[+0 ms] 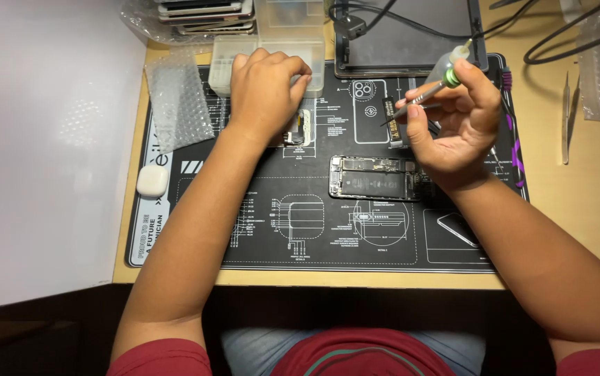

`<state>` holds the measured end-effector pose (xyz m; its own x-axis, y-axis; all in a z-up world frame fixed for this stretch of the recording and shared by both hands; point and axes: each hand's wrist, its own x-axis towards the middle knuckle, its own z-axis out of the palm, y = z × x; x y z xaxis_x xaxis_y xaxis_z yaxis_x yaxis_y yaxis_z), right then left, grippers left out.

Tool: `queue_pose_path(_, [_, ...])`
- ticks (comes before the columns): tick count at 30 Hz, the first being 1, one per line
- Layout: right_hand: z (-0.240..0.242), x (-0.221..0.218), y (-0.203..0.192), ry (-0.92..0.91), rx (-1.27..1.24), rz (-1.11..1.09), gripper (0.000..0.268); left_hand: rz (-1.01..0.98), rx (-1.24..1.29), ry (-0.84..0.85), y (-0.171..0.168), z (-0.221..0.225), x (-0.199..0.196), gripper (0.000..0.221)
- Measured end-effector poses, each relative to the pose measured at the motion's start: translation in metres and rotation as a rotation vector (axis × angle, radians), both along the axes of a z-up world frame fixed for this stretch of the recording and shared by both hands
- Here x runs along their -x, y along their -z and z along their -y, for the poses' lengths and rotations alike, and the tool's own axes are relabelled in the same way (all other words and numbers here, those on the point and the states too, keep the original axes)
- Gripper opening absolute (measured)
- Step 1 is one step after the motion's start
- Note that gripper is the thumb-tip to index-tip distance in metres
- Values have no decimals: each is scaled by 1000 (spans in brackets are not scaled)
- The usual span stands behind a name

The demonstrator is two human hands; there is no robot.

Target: Disassembling a mobile phone to remove internal components using a screwdriver

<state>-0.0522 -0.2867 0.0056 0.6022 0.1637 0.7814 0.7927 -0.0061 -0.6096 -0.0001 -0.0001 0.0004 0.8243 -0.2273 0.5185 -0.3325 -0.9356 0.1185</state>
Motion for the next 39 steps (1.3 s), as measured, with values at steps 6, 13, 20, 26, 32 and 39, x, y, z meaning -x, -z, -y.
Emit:
queue_pose_path(6, [5,-5,-3,-151,74,-151,55,-6,13,3,-2,-1,3,9])
queue_pose_path(13, [3,-3,-3,-134,84,-164,54,-31,32,28,-5,-10,3,8])
queue_pose_path(20, [3,-5,-3,-106,84,-147,55,-107,123,44,-8,-25,5,8])
queue_pose_path(26, [4,-6,0,-101,82,-136,55,-133,109,61,-6,-27,5,9])
queue_pose_path(32, [3,-6,2,-106,85,-133,55,-84,47,55,-5,-25,4,9])
queue_pose_path(39, [3,-6,2,-108,88,-133,56,-55,-1,64,-3,-25,0,11])
